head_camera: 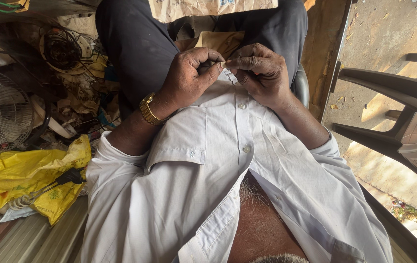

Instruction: The person repairs a ceiling fan by stripping and twisting wires, then securing them with electrical tape and tightening screws on the fan housing. The person uses a screwdriver and pliers to manipulate the wires and fasteners.

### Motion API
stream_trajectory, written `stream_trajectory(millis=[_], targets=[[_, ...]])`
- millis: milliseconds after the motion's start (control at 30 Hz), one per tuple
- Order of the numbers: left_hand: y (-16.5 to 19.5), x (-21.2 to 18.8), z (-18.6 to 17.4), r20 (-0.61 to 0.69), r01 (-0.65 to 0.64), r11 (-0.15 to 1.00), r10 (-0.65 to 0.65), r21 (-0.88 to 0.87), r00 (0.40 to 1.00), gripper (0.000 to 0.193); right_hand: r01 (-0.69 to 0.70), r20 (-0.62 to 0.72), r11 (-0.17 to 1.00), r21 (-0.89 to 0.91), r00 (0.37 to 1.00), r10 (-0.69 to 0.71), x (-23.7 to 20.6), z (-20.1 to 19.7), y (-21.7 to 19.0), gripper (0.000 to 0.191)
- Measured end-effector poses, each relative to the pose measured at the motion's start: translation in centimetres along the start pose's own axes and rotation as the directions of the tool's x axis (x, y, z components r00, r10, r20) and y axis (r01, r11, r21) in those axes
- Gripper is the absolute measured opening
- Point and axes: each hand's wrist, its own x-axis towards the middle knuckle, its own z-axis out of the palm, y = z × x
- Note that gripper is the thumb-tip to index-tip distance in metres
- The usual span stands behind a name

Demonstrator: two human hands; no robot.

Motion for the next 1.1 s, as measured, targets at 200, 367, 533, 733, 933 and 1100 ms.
stream_trajectory(millis=[200, 367, 533, 733, 933, 1100], targets=[[0.1, 0.2, -0.1, 0.026, 0.005, 0.999, -0.006, 0.040, 1.000, 0.011, 0.001, -0.006, 0.999, -0.032, 1.000, -0.001, 0.1, 0.1, 0.0, 0.017], [0.0, 0.1, -0.1, 0.034, 0.044, 0.998, -0.046, 0.051, 0.998, 0.011, -0.011, 0.000, 1.000, -0.016, 1.000, 0.011, 0.0, 0.3, 0.0, 0.017], [-0.4, 0.1, -0.2, 0.053, 0.086, 0.996, -0.084, -0.034, 0.995, 0.012, 0.002, 0.002, 0.999, -0.050, 1.000, -0.002, 0.0, 0.5, 0.2, 0.017], [-0.9, -0.1, -0.1, 0.053, 0.100, 0.989, -0.094, -0.107, 0.994, 0.015, 0.038, 0.023, 0.989, -0.144, 0.999, -0.035, 0.0, 0.6, 0.3, 0.020], [-1.0, -0.5, -0.2, 0.044, 0.105, 0.983, -0.099, -0.149, 0.994, 0.017, 0.126, 0.034, 0.972, -0.196, 0.992, -0.122, 0.0, 0.4, 0.1, 0.025], [-1.1, -0.8, -0.7, 0.123, 0.181, 0.959, -0.158, -0.218, 0.980, 0.020, 0.155, 0.038, 0.969, -0.192, 0.988, -0.151, 0.0, 0.4, 0.2, 0.026]])
